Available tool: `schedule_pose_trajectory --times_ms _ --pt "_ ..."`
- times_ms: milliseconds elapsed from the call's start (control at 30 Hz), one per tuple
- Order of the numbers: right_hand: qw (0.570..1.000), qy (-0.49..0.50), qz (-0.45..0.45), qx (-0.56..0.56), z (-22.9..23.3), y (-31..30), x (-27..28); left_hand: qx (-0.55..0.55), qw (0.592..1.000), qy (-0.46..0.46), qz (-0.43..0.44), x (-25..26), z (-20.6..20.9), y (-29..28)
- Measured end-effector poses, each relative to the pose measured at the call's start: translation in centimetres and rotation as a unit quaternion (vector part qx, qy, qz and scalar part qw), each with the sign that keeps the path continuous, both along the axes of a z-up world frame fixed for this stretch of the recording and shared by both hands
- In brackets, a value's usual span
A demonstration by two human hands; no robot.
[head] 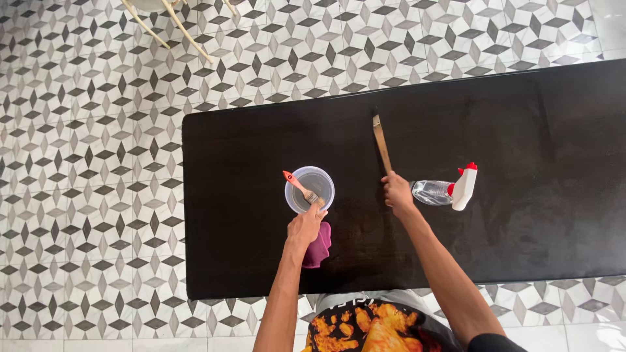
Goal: The person applies liquid from a spray bottle onto a dark tabletop using a brush, then wipes the surface with a purple cloth. The person moves the spray bottle and container aside and continues wiping the tabletop until the surface appears clean and shiny.
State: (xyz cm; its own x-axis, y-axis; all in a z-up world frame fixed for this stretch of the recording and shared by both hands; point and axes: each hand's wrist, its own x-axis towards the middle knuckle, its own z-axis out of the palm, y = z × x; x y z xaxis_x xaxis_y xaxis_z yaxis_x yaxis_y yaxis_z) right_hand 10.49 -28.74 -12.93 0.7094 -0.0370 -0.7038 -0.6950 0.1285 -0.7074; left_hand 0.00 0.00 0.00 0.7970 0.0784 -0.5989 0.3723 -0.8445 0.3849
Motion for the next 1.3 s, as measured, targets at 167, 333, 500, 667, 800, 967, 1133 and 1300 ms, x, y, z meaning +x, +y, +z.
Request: schedule_pose_trajectory --times_ms 167,333,500,667,800,967,1133,1300 --pt "0.988 0.051 0.145 0.009 6.0 4.5 -3.6 0.008 1.0 0.018 -0.006 -0.2 0.2 -0.1" --pt "0.983 0.019 0.162 -0.08 8.3 1.0 -4.1 0.002 1.0 -0.007 0.002 -0.2 0.6 -0.4" --pt "0.998 0.0 0.038 -0.045 7.4 -1.1 0.4 -0.01 1.0 0.014 0.015 0.3 1.1 -0.6" --pt "0.995 0.014 0.084 -0.048 8.0 2.1 1.3 -0.02 0.999 -0.012 0.031 0.3 1.7 -0.4" --pt "0.958 0.034 0.263 -0.107 8.9 1.9 0.1 -0.024 0.999 0.002 0.036 0.3 1.5 -0.4" --pt "0.977 -0.034 0.151 -0.146 8.5 0.4 2.9 -0.023 0.998 0.035 0.04 0.7 0.7 -0.2" --pt "0.968 -0.029 0.195 -0.156 7.3 3.9 0.9 -0.028 0.999 -0.022 0.042 0.0 1.0 -0.3" --pt "0.952 -0.121 0.228 -0.162 7.1 6.3 2.7 -0.019 0.999 0.001 0.031 0.4 1.1 -0.1"
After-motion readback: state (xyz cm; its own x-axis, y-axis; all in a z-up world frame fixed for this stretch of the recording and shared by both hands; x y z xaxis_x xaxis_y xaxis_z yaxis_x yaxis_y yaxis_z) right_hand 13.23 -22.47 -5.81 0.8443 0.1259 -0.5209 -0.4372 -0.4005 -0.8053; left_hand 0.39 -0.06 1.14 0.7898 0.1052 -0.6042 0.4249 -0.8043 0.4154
